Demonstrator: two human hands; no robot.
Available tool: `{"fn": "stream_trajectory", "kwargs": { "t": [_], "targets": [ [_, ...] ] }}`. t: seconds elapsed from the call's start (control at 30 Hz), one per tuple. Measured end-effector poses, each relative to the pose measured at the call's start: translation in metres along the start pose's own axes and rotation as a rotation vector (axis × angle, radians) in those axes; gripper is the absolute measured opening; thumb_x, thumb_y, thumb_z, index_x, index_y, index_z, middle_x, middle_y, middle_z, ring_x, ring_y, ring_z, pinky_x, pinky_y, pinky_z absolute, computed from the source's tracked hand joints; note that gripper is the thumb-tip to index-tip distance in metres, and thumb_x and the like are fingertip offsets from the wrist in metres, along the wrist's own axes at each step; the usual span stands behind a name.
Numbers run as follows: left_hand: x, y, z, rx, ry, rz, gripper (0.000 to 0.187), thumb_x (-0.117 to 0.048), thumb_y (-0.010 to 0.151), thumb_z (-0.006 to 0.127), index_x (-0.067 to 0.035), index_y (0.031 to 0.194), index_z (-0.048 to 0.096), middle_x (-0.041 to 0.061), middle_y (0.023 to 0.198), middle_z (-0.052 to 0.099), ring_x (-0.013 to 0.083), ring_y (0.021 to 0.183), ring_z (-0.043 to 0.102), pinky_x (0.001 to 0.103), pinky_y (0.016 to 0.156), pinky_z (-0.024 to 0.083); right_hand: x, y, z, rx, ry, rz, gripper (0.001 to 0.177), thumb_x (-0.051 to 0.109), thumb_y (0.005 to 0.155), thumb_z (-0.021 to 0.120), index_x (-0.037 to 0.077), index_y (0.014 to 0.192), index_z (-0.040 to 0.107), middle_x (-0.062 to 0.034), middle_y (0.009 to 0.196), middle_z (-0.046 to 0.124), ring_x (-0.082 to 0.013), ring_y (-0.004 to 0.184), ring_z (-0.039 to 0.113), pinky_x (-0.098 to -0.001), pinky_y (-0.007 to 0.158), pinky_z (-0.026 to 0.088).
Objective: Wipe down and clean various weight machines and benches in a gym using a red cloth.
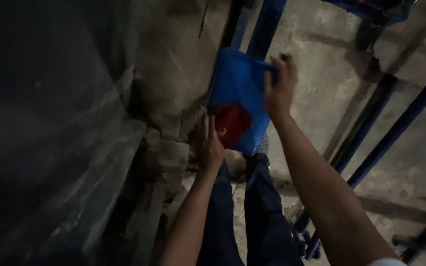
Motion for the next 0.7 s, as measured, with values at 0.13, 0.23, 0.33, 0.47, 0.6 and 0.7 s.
{"fn": "stream_trajectory", "kwargs": {
  "t": [0.13, 0.23, 0.33, 0.47, 0.6, 0.7],
  "targets": [
    [-0.033, 0.047, -0.023, 0.135, 0.078, -0.207, 0.069, -0.023, 0.106, 0.062, -0.001, 0.161, 0.028, 0.028, 0.168, 0.027, 0.0467, 0.152, 0.031, 0.052, 0.114, 0.043, 0.029, 0.0, 0.038, 0.08, -0.228, -0.115, 0.041, 0.027, 0.114, 0.055, 0.005, 0.148, 0.055, -0.0179, 0.157, 0.047, -0.0375, 0.15, 0.037, -0.0604, 0.124, 0.019],
    [-0.038, 0.104, -0.005, 0.102, 0.092, -0.197, 0.083, -0.046, 0.106, 0.058, 0.002, 0.162, 0.02, 0.031, 0.168, 0.022, 0.0504, 0.152, 0.027, 0.059, 0.118, 0.034, 0.026, 0.001, 0.04, 0.131, -0.281, -0.043, 0.042, 0.032, 0.113, 0.049, 0.012, 0.148, 0.057, -0.0095, 0.154, 0.052, -0.032, 0.154, 0.036, -0.0612, 0.127, 0.01],
    [0.001, 0.17, 0.046, 0.182, 0.203, -0.256, 0.085, -0.057, 0.106, 0.047, -0.001, 0.163, 0.02, 0.025, 0.166, 0.028, 0.0427, 0.152, 0.034, 0.054, 0.122, 0.036, 0.022, 0.009, 0.044, 0.099, -0.362, -0.122, 0.043, 0.032, 0.112, 0.05, 0.013, 0.15, 0.056, -0.0102, 0.155, 0.053, -0.0312, 0.154, 0.036, -0.0606, 0.126, 0.009],
    [0.04, 0.202, 0.067, 0.098, -0.147, -0.317, 0.076, -0.055, 0.108, 0.042, 0.001, 0.159, 0.033, 0.026, 0.157, 0.045, 0.0413, 0.142, 0.048, 0.047, 0.114, 0.042, 0.026, -0.003, 0.044, 0.121, -0.345, -0.119, 0.045, 0.034, 0.111, 0.051, 0.014, 0.15, 0.057, -0.0089, 0.153, 0.055, -0.0315, 0.151, 0.039, -0.0607, 0.125, 0.011],
    [0.073, 0.148, 0.068, 0.209, -0.279, -0.399, 0.069, -0.059, 0.117, 0.038, 0.007, 0.121, 0.057, 0.024, 0.112, 0.059, 0.0363, 0.101, 0.061, 0.045, 0.087, 0.048, 0.024, 0.0, 0.046, 0.078, -0.35, -0.136, 0.043, 0.036, 0.11, 0.052, 0.017, 0.148, 0.058, -0.0063, 0.149, 0.057, -0.0283, 0.147, 0.045, -0.0602, 0.125, 0.012],
    [0.09, 0.044, 0.041, 0.027, -0.317, -0.343, 0.065, -0.062, 0.112, 0.037, -0.009, 0.081, 0.059, 0.0, 0.062, 0.047, 0.0189, 0.052, 0.049, 0.037, 0.046, 0.038, 0.023, 0.0, 0.047, 0.071, -0.341, -0.147, 0.044, 0.038, 0.11, 0.054, 0.015, 0.148, 0.059, -0.0086, 0.148, 0.057, -0.0304, 0.145, 0.045, -0.0605, 0.124, 0.013]
  ]
}}
Point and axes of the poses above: each hand's wrist, its own y-axis towards the middle knuckle, its own z-axis out of the palm, x = y × z, the point moved 9 cm from there along y, towards the middle knuckle
